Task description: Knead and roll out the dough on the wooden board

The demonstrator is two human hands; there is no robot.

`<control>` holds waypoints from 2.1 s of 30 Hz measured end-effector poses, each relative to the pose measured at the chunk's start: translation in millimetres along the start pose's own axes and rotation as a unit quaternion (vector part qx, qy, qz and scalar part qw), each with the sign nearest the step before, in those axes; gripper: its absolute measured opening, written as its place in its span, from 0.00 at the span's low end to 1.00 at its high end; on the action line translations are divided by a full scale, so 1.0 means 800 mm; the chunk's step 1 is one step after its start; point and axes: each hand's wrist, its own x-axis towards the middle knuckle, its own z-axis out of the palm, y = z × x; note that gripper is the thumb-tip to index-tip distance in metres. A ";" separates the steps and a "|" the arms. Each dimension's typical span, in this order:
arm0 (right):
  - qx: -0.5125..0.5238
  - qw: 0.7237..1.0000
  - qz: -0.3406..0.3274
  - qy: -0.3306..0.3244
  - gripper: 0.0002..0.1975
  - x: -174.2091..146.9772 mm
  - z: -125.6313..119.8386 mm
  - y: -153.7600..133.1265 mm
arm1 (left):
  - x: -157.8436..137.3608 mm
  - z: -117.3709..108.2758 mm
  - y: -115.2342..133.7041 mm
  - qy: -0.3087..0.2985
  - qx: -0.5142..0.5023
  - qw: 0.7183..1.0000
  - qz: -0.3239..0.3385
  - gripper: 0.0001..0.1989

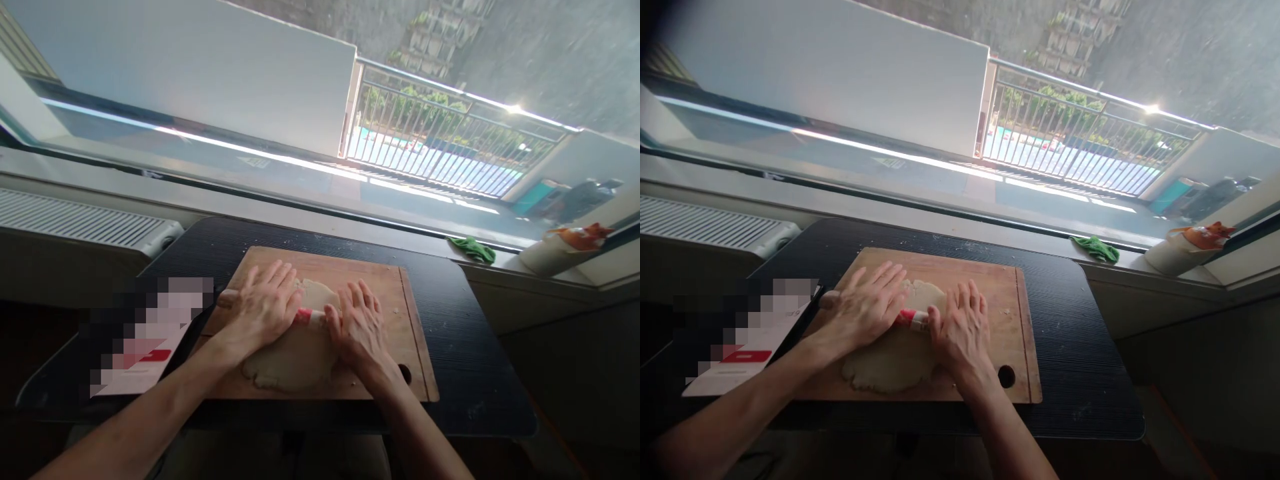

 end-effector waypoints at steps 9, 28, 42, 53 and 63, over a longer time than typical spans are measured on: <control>0.013 0.999 -0.034 -0.019 0.20 -0.030 0.000 -0.005 | -0.035 -0.008 -0.001 0.016 -0.002 1.000 0.002 0.24; -0.020 1.000 0.002 -0.009 0.24 0.017 0.005 0.003 | -0.001 0.001 0.003 0.033 -0.006 0.999 -0.036 0.27; -0.016 1.000 0.013 0.020 0.24 0.009 0.014 0.003 | 0.003 0.004 0.008 0.056 -0.008 0.998 -0.038 0.26; 0.018 0.997 -0.063 0.033 0.25 -0.060 0.008 -0.003 | -0.058 -0.014 0.006 0.012 0.010 1.000 0.010 0.27; 0.008 0.999 -0.048 0.019 0.24 -0.039 0.007 0.003 | -0.044 -0.010 0.009 0.020 0.002 1.000 0.002 0.29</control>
